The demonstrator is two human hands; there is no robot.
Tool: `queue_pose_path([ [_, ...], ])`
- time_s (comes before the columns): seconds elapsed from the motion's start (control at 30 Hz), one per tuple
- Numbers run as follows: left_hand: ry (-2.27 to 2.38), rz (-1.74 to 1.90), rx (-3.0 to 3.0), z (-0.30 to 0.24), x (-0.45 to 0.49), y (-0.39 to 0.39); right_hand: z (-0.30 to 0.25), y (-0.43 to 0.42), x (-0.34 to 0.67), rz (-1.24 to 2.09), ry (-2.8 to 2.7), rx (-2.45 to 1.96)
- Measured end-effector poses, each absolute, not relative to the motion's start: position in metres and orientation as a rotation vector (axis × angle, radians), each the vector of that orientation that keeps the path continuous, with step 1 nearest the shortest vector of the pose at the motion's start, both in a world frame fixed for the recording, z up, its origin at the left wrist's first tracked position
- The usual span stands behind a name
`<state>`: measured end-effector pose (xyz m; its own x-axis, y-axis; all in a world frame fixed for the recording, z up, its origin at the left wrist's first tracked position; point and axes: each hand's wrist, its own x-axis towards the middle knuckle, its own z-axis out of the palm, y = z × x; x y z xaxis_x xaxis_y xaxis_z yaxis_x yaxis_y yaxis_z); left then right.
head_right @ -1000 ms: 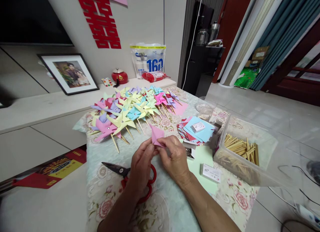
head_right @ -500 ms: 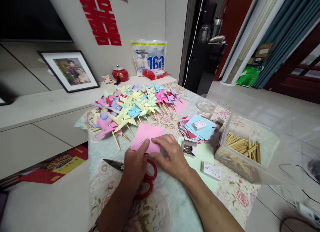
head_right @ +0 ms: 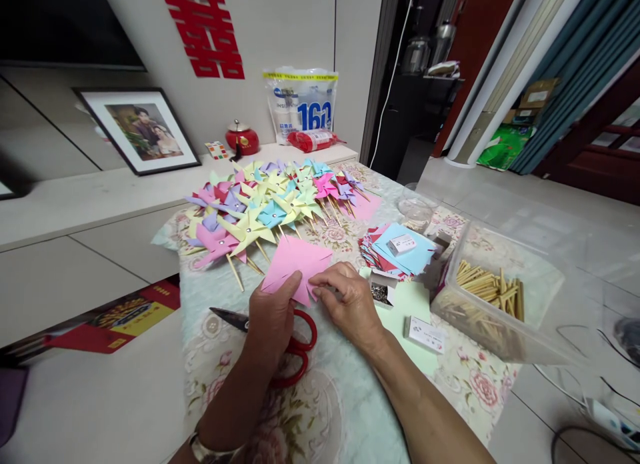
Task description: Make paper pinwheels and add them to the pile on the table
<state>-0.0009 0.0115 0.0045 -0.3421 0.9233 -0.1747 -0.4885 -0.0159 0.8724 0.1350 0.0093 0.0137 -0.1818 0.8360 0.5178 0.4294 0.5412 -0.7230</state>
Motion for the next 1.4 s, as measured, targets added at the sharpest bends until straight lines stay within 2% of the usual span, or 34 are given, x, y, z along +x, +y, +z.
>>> queue_pose_path([
  [0.53,1.182,1.599,0.635,0.012,0.003,0.008,0.018,0.006,0.134,0.363,-2.007,-0.957],
  [1.03,1.055,1.476,0.711,0.001,0.006,0.005,0.025,0.004,0.134,0.603,-1.77,-1.158],
  [1.4,1.066,1.383,0.739,0.022,0.009,-0.001,0.024,0.005,0.135,0.663,-1.704,-1.263],
])
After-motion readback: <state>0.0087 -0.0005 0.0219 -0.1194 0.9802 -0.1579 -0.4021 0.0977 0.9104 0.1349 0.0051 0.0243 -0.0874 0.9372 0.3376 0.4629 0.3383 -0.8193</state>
